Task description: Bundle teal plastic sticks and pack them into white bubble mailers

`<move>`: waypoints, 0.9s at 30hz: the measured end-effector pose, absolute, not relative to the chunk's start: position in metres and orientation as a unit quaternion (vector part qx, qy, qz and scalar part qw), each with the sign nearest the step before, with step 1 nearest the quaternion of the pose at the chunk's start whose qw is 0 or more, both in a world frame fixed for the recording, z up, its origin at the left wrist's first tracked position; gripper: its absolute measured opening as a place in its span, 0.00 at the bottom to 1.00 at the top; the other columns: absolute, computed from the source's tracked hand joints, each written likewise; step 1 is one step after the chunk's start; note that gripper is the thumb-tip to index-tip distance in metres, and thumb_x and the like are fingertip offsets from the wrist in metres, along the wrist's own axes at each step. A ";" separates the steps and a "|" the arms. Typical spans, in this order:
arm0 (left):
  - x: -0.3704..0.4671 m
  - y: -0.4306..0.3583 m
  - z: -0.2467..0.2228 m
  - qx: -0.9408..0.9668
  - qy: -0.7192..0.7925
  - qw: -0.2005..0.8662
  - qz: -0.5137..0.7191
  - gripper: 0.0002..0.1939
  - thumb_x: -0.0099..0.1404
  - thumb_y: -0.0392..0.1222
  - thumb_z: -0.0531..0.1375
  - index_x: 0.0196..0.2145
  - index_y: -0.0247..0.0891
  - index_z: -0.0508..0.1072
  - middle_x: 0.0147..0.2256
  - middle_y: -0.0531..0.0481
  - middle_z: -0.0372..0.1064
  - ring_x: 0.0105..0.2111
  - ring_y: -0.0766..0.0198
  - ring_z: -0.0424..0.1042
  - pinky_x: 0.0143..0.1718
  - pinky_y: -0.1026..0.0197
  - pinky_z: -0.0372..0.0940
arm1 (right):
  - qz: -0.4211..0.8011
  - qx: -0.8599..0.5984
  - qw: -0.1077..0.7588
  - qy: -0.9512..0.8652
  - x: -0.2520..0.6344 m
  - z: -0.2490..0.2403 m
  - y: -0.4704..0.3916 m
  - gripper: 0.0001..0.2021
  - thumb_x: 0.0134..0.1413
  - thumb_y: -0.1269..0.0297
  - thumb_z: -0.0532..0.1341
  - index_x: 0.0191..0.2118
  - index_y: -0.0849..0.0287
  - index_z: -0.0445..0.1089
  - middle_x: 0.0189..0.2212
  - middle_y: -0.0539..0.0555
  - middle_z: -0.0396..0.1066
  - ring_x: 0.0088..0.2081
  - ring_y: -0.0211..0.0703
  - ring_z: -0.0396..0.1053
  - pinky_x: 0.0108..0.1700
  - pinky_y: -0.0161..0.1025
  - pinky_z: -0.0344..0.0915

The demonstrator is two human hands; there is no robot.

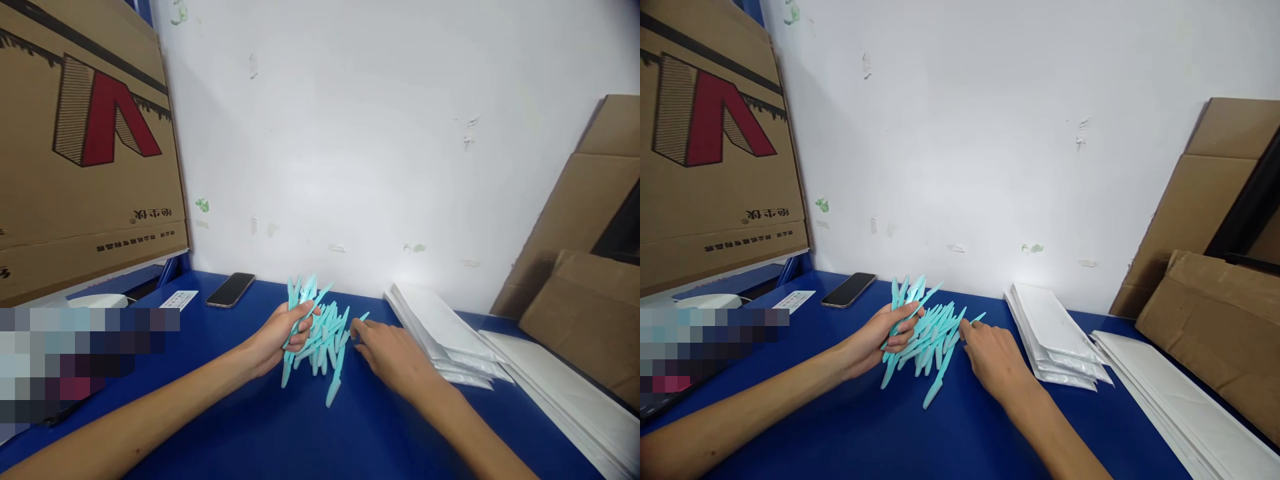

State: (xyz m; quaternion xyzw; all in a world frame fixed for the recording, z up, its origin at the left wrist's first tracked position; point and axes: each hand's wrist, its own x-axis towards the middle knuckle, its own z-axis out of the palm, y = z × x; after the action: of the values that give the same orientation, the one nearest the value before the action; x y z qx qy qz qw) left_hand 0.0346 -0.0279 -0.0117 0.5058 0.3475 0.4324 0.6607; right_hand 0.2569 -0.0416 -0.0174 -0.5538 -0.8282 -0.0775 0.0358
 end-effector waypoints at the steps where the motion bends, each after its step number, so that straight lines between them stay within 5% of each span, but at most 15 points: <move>1: 0.035 -0.028 -0.012 0.507 0.348 0.659 0.433 0.18 0.65 0.55 0.61 0.37 0.36 0.68 0.22 0.61 0.52 0.16 0.77 0.45 0.17 0.69 0.41 | -0.086 -0.552 0.032 -0.829 0.256 -0.017 -0.042 0.10 0.62 0.72 0.56 0.48 0.57 0.68 0.39 0.56 0.75 0.36 0.49 0.76 0.31 0.39 0.55; 9: 0.036 -0.032 -0.010 0.521 0.352 0.647 0.431 0.17 0.64 0.54 0.61 0.37 0.36 0.70 0.23 0.60 0.54 0.15 0.76 0.46 0.18 0.67 0.42 | -0.101 -0.504 0.003 -0.858 0.262 -0.017 -0.041 0.09 0.63 0.73 0.54 0.43 0.55 0.69 0.38 0.54 0.74 0.35 0.47 0.75 0.28 0.39 0.53; 15: 0.034 -0.030 -0.013 0.525 0.359 0.641 0.429 0.18 0.66 0.56 0.60 0.39 0.36 0.70 0.23 0.60 0.55 0.16 0.76 0.47 0.18 0.67 0.43 | -0.128 -0.504 0.003 -0.854 0.266 -0.021 -0.039 0.18 0.64 0.71 0.53 0.58 0.56 0.65 0.42 0.58 0.73 0.34 0.48 0.75 0.29 0.38 0.57; 21: 0.035 -0.031 -0.011 0.531 0.365 0.639 0.420 0.16 0.69 0.53 0.57 0.38 0.35 0.69 0.23 0.60 0.55 0.16 0.77 0.48 0.19 0.67 0.44 | -0.072 -0.493 0.006 -0.867 0.276 -0.020 -0.038 0.25 0.56 0.80 0.53 0.54 0.49 0.71 0.43 0.54 0.75 0.37 0.45 0.76 0.34 0.37 0.61; 27: 0.035 -0.030 -0.014 0.530 0.368 0.639 0.418 0.15 0.69 0.52 0.56 0.38 0.35 0.69 0.23 0.59 0.55 0.16 0.76 0.48 0.18 0.67 0.43 | 0.001 -0.481 0.058 -0.875 0.276 -0.009 -0.044 0.15 0.57 0.74 0.61 0.45 0.48 0.77 0.42 0.49 0.78 0.44 0.47 0.75 0.40 0.38 0.62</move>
State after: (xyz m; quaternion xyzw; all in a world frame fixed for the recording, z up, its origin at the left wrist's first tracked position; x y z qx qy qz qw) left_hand 0.0350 -0.0303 -0.0143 0.5304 0.3677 0.4178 0.6394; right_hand 0.2756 -0.0441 -0.0094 -0.4808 -0.8749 0.0012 0.0578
